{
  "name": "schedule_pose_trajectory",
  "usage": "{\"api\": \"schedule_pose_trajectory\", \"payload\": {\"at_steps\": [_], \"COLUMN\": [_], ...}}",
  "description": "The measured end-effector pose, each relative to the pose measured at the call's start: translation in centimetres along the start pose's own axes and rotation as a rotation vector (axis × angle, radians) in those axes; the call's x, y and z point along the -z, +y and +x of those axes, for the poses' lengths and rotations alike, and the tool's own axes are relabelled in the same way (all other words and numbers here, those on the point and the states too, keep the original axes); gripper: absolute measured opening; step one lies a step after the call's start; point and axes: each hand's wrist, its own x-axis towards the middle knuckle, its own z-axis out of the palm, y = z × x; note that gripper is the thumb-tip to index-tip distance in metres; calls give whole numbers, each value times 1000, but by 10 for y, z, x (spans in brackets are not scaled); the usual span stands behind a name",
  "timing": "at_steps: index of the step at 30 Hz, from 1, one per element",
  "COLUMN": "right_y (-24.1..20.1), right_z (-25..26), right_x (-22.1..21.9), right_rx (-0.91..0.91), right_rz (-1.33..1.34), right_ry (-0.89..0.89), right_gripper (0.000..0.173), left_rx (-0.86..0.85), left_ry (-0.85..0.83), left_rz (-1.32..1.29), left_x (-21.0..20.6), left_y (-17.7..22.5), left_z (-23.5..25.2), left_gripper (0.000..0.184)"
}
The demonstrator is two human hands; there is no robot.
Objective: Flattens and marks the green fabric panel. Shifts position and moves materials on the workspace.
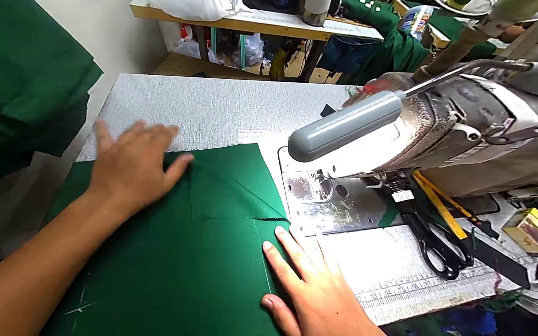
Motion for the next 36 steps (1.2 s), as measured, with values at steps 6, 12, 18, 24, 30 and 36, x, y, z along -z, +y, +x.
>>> {"api": "schedule_pose_trajectory", "payload": {"at_steps": [6, 12, 18, 24, 30, 36], "right_y": [3, 4, 5, 0, 0, 3], "right_z": [-3, -2, -15, -38, -27, -26], "right_x": [-5, -5, 10, 21, 23, 15], "right_rx": [15, 19, -55, -174, -142, 85], "right_rz": [-37, -32, 34, -45, 35, 131], "right_ry": [41, 40, 2, 34, 50, -97], "right_gripper": [61, 61, 54, 50, 41, 46], "left_rx": [-69, 193, 77, 143, 50, 182], "left_ry": [-218, -303, -250, -242, -95, -97], "left_rz": [-99, -69, -150, -156, 17, 102], "left_x": [-18, -19, 3, -1, 25, 37], "left_y": [-9, 43, 26, -8, -20, -87], "left_z": [-4, 63, 52, 12, -17, -105], "left_gripper": [91, 91, 58, 43, 42, 28]}}
